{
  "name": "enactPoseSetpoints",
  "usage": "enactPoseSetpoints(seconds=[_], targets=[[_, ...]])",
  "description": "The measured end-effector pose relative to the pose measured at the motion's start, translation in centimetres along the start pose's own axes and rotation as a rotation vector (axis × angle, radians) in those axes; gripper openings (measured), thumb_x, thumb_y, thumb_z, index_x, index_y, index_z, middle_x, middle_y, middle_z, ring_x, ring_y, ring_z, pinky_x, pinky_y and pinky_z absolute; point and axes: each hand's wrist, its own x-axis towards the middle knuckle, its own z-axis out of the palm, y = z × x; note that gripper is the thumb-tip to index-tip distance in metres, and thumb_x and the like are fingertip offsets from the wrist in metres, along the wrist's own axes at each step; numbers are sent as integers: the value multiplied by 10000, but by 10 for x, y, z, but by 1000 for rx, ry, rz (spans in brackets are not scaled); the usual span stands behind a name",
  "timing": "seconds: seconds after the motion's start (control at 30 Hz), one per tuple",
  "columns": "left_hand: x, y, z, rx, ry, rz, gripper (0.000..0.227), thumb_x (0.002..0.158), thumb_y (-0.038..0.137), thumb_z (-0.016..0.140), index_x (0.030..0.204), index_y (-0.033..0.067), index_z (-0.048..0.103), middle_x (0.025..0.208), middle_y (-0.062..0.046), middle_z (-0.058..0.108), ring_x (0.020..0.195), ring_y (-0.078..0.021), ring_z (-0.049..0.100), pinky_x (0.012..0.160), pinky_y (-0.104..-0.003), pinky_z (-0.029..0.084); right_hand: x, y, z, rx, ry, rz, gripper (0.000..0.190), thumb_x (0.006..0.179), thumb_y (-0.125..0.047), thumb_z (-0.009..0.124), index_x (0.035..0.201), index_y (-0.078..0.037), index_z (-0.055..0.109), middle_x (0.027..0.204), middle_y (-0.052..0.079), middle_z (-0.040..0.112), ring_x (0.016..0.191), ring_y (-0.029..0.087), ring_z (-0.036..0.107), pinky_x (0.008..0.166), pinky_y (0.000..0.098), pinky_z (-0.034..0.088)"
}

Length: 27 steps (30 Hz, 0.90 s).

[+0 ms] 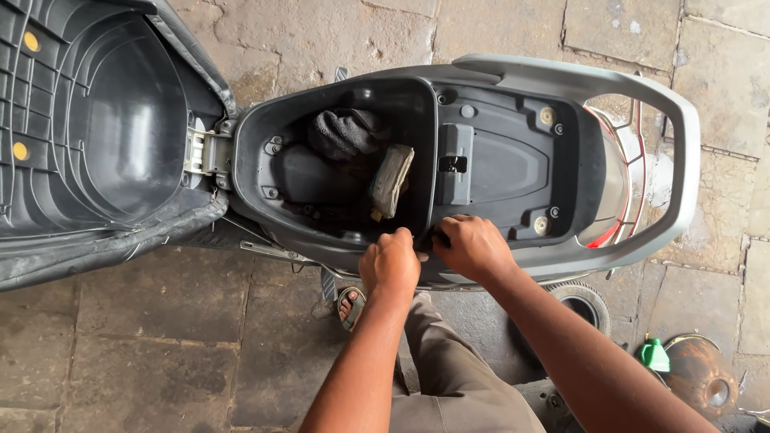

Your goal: Repairing and maintaining the internal compartment and seat of a scooter using hand tools.

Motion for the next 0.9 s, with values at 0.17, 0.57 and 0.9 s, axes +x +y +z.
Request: enactPoseSetpoints(seconds=[0.17,0.57,0.9], targets=[[3,-1,1,-29,-24,-14,64,900,147,688,889,89,714,877,-73,779,923,-300,749,798,-455,582,1,3,7,-66,-37,45,301,904,-322,703,800,-39,708,829,156,723,767,379,697,687,483,558],[4,-2,2,-23,-45,-15,108,910,186,689,883,85,713,888,-97,772,924,-311,750,801,-461,585,2,-4,2,-58,-46,59,279,871,-290,698,805,-22,655,810,176,718,746,394,695,675,498,555],[9,3,-18,33,-189,-74,188,855,265,741,984,133,708,1070,-173,733,1063,-438,680,881,-560,541,7,-8,-3,-125,-140,107,340,872,-399,700,839,-62,673,797,190,721,754,395,704,702,511,561]])
